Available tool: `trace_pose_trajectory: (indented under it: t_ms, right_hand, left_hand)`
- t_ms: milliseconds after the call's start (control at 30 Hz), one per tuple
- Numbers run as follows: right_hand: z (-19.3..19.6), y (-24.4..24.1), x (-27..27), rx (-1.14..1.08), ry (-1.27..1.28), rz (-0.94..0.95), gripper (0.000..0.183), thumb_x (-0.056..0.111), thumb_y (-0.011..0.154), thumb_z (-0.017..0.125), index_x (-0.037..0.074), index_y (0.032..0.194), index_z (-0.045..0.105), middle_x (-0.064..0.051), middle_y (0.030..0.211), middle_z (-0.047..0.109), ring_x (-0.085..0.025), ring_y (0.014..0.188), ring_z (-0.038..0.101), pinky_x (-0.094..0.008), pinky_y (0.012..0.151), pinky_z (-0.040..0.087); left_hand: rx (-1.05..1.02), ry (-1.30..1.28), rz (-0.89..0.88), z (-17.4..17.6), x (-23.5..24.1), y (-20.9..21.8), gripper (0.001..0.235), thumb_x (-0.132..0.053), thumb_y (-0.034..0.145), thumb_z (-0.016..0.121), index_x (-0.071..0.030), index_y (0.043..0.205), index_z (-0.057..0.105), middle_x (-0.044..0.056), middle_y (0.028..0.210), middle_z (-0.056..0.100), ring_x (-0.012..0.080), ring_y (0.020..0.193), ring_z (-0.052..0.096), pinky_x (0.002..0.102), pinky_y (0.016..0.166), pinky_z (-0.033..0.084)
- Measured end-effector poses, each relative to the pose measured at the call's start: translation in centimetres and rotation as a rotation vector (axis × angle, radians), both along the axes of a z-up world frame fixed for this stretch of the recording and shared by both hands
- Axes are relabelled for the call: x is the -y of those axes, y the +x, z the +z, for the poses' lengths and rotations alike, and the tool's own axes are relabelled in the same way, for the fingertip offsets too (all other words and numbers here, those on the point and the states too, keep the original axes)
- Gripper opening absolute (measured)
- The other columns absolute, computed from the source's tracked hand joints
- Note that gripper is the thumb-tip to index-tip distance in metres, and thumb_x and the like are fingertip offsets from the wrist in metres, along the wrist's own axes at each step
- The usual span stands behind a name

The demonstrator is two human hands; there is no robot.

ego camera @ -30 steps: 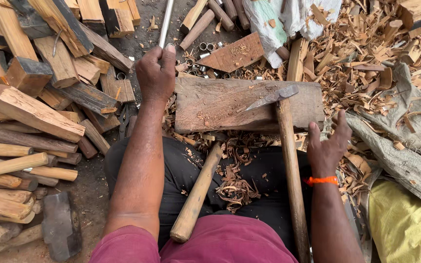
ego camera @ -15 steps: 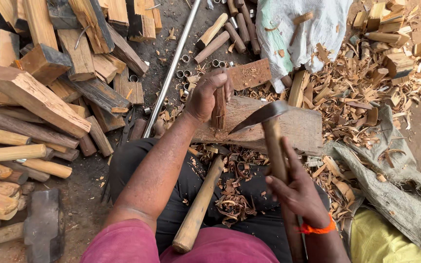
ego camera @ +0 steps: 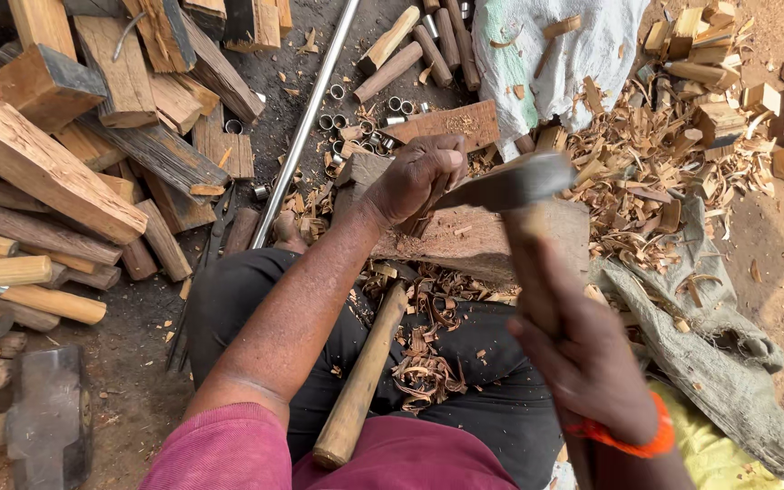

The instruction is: The person sits on the ground and uses a hammer and chisel to carve a small piece of wood held between their legs. They repeatedly strike the chisel to shape the wood, with wood shavings accumulating around the work area.

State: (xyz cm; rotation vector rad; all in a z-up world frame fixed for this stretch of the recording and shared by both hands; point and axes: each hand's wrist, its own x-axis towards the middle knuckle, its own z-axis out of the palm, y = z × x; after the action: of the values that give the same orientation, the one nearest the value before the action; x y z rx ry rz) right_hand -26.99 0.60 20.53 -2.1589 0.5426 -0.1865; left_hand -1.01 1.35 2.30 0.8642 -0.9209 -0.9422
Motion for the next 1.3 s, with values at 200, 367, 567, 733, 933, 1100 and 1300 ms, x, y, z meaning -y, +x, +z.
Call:
trace_pose_trajectory:
  t_ms: [200,367,567,733,933,1100,1300]
  right_hand:
    - [-4.2,-0.8,0.5,0.059,0.008,0.031,0.090,-0.016,0.086,0.063,0.009,0.164,0.027,-0.018,0.167,0.042,-0.019,0.119,0.056,-0.029,0.090,0.048]
    - [1.0,-3.5,-0.4,0.361,0.193,-0.187,0.090,-0.016,0.090,0.064,0.016,0.164,0.023,-0.008,0.172,0.041,-0.012,0.097,0.061,-0.026,0.072,0.055]
    - [-1.8,2.7,-1.4,0.006,-0.145,0.133,0.092,-0.014,0.084,0.067,0.007,0.164,0.028,-0.025,0.154,0.052,-0.030,0.131,0.057,-0.041,0.099,0.050]
    - [-2.1,-0.4,-0.7,-0.099,0.006,-0.151,0.089,-0.005,0.088,0.067,0.009,0.165,0.027,-0.025,0.138,0.060,-0.034,0.109,0.057,-0.040,0.094,0.046]
    - [-1.8,-1.4,0.5,0.022,-0.222,-0.123,0.088,-0.004,0.087,0.068,0.010,0.163,0.028,-0.019,0.148,0.059,-0.023,0.130,0.059,-0.034,0.105,0.047]
    - [-8.1,-0.7,0.2,-0.004,-0.017,-0.076,0.093,-0.007,0.084,0.069,0.007,0.164,0.023,-0.023,0.160,0.046,-0.025,0.139,0.049,-0.036,0.104,0.043]
    - [-9.7,-1.8,0.9,-0.216,0.187,-0.283,0.095,-0.001,0.090,0.069,0.017,0.168,0.019,-0.025,0.142,0.061,-0.040,0.112,0.056,-0.039,0.095,0.047]
  left_hand:
    - [-0.007,0.006,0.064,-0.3,0.5,0.6,0.030,-0.036,0.097,0.047,-0.012,0.079,0.053,0.001,0.074,0.050,0.0138,0.071,0.049,0.031,0.069,0.045]
    - [-0.052,0.008,-0.008,-0.8,1.5,0.4,0.032,-0.037,0.098,0.049,-0.013,0.077,0.050,0.002,0.072,0.050,0.0149,0.068,0.048,0.032,0.066,0.044]
    - [0.012,0.107,0.114,-1.4,0.6,0.6,0.031,-0.037,0.095,0.047,-0.015,0.073,0.053,0.001,0.069,0.050,0.0154,0.066,0.050,0.031,0.062,0.048]
    - [-0.059,-0.005,0.116,-1.5,-0.1,0.3,0.038,-0.048,0.098,0.054,-0.015,0.078,0.055,0.001,0.072,0.054,0.0166,0.066,0.054,0.033,0.065,0.051]
    - [-0.367,0.190,0.021,0.1,-1.8,2.8,0.054,-0.066,0.092,0.058,-0.015,0.077,0.063,0.003,0.072,0.062,0.0150,0.064,0.061,0.035,0.060,0.056]
    - [-0.396,0.038,0.019,0.0,-1.7,2.1,0.056,-0.067,0.097,0.061,-0.015,0.079,0.062,0.003,0.075,0.061,0.0140,0.067,0.060,0.033,0.061,0.054]
    - [-0.391,0.140,-0.046,0.2,-1.0,2.2,0.054,-0.071,0.088,0.061,-0.018,0.078,0.062,0.004,0.074,0.066,0.0147,0.065,0.066,0.036,0.060,0.059]
